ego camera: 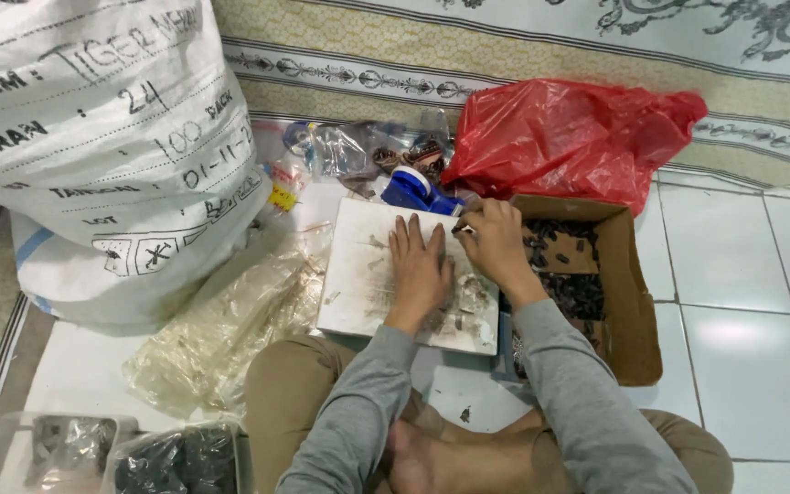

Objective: The person takes small dark components from a cardboard box and places them onto a white board containing several small bolts, and into small plastic containers.

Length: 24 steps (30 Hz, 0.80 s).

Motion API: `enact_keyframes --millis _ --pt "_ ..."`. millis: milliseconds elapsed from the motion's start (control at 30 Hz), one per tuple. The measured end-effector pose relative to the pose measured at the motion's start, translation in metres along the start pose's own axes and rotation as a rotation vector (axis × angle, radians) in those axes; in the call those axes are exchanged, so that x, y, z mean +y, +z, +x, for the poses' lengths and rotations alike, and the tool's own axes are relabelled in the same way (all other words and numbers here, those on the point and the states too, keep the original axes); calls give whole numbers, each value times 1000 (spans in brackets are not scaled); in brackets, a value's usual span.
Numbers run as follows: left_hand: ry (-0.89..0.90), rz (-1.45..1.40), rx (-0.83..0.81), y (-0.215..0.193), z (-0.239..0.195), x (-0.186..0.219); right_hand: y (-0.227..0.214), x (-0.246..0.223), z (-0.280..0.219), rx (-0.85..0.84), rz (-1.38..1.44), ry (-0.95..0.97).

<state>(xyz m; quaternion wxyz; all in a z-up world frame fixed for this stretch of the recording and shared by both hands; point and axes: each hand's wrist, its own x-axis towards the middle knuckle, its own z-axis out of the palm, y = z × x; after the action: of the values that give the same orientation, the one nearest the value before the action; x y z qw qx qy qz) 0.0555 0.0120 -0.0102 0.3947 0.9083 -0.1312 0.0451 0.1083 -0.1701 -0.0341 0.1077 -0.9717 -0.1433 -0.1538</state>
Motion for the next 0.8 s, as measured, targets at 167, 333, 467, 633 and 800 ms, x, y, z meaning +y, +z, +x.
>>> enact_keyframes --millis 167,333,467,633,800 --pt "-28 66 -61 12 3 -5 20 12 1 -33 -52 -6" --pt "-45 79 -68 16 3 -5 32 20 -4 -26 -40 -1" --pt "-38 103 -63 19 4 -6 27 17 -6 -45 15 43" --pt "-42 99 -61 20 4 -8 19 11 -7 -47 38 60" --pt "-40 106 -60 21 2 -11 -10 24 -15 13 104 87"
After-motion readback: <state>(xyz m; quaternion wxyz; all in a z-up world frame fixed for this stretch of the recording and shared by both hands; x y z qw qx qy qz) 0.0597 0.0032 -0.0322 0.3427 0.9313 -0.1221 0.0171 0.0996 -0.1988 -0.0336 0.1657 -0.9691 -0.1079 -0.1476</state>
